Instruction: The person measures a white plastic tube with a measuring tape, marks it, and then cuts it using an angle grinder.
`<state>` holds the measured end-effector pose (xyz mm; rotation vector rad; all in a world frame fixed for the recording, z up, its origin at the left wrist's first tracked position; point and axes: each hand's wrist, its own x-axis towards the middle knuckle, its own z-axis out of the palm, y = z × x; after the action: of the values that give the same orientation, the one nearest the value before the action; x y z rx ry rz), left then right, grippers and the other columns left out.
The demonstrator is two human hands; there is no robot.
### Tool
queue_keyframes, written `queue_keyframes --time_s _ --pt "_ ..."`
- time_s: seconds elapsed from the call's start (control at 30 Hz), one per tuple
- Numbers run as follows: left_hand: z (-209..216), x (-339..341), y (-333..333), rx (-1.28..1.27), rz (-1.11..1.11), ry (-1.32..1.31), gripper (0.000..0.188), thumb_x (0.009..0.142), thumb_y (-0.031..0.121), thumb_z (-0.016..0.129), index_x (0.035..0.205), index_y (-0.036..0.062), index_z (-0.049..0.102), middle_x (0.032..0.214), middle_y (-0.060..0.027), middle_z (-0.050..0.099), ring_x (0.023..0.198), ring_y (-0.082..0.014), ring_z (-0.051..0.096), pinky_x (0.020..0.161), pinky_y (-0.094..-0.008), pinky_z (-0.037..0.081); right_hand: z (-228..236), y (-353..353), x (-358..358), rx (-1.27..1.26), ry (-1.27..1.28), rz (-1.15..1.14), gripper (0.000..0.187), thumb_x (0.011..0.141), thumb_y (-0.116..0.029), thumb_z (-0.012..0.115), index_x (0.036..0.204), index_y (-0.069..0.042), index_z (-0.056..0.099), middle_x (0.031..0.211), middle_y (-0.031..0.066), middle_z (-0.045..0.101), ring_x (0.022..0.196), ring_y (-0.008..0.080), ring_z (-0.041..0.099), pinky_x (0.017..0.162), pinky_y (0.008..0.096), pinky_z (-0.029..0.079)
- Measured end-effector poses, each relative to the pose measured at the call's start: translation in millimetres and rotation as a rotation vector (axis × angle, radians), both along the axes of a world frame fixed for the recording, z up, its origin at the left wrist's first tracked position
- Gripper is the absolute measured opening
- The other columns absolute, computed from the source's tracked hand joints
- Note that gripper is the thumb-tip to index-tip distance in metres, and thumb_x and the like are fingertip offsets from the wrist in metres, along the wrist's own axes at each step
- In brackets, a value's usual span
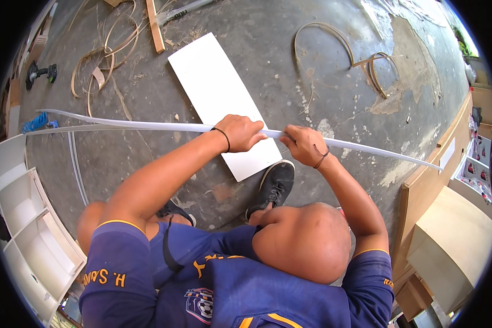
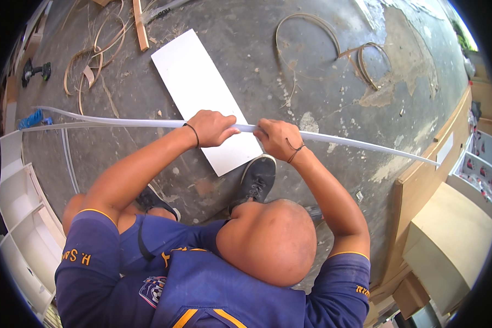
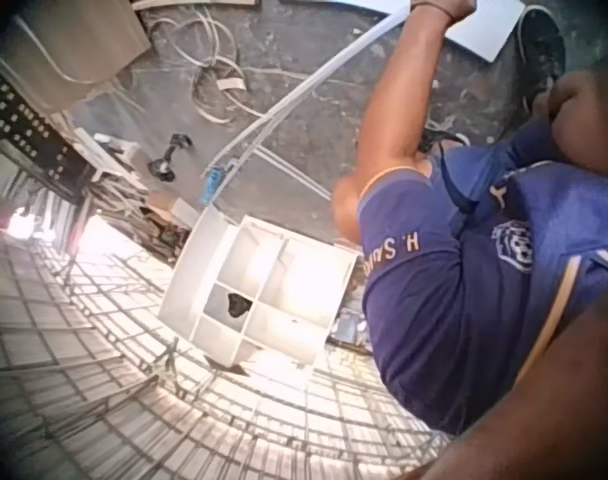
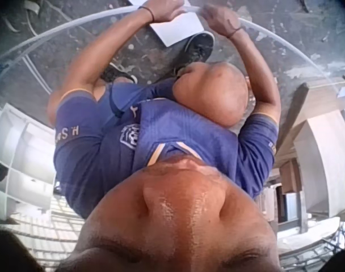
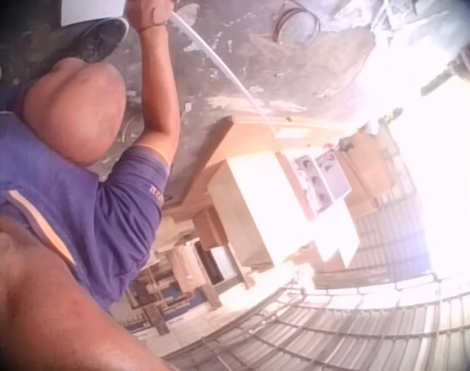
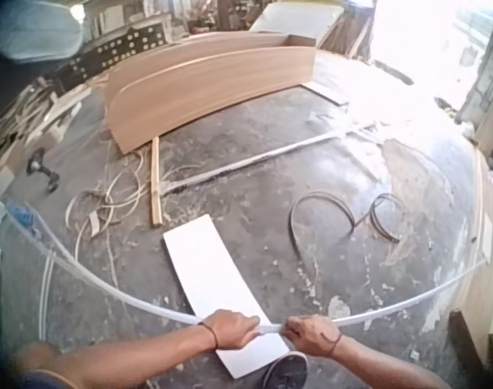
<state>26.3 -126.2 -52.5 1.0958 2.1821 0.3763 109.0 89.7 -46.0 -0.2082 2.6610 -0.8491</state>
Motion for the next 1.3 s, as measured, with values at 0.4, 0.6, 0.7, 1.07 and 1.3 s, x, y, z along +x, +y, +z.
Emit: queue_keyframes --time_s 0.4,0.6,0.7,1.07,1.3 --pt "-2 7 -1 0.013 0.031 0.028 0.034 0.095 0.04 0.045 0.093 0.0082 0.056 0.074 -0.0174 0.065 0.073 -0.039 0.064 0.067 -0.0493 0.049 2 -14 -7 -0.025 -0.006 0.06 0.016 0.086 -0.023 0.06 0.088 -0.007 0.06 0.08 0.0136 0.065 0.076 0.037 0.062 0.064 0.0458 0.047" --pt "-10 3 9 0.102 0.019 -0.029 0.03 0.094 0.037 0.048 0.098 0.0087 0.057 0.079 -0.0159 0.066 0.078 -0.0382 0.064 0.07 -0.0481 0.049 -13 2 -7 -0.087 0.106 0.115 0.016 0.087 -0.021 0.06 0.094 -0.007 0.062 0.082 0.0114 0.066 0.081 0.033 0.063 0.069 0.0443 0.045" --pt "-14 -11 -14 0.078 0.05 0.026 0.033 0.095 0.04 0.046 0.091 0.01 0.059 0.073 -0.0158 0.064 0.072 -0.0375 0.063 0.065 -0.0473 0.049 0 12 -16 0.075 0.045 0.109 0.017 0.088 -0.027 0.058 0.092 -0.012 0.063 0.086 0.0054 0.067 0.085 0.0256 0.065 0.076 0.0402 0.041" --pt "-8 0 -6 0.023 0.067 0.075 0.036 0.095 0.042 0.047 0.087 0.0085 0.055 0.064 -0.0155 0.062 0.063 -0.0381 0.062 0.059 -0.0481 0.048 -11 16 -5 0.071 0.035 0.067 0.016 0.089 -0.028 0.057 0.09 -0.013 0.061 0.079 0.0052 0.066 0.078 0.0264 0.064 0.074 0.0419 0.039" --pt "-3 2 -5 0.002 0.09 0.08 0.037 0.095 0.043 0.045 0.088 0.0086 0.057 0.065 -0.0148 0.063 0.065 -0.0373 0.063 0.06 -0.0482 0.049 -16 13 -9 0.016 0.056 0.074 0.016 0.087 -0.026 0.059 0.088 -0.01 0.06 0.078 0.0069 0.065 0.076 0.0289 0.063 0.069 0.0427 0.041"
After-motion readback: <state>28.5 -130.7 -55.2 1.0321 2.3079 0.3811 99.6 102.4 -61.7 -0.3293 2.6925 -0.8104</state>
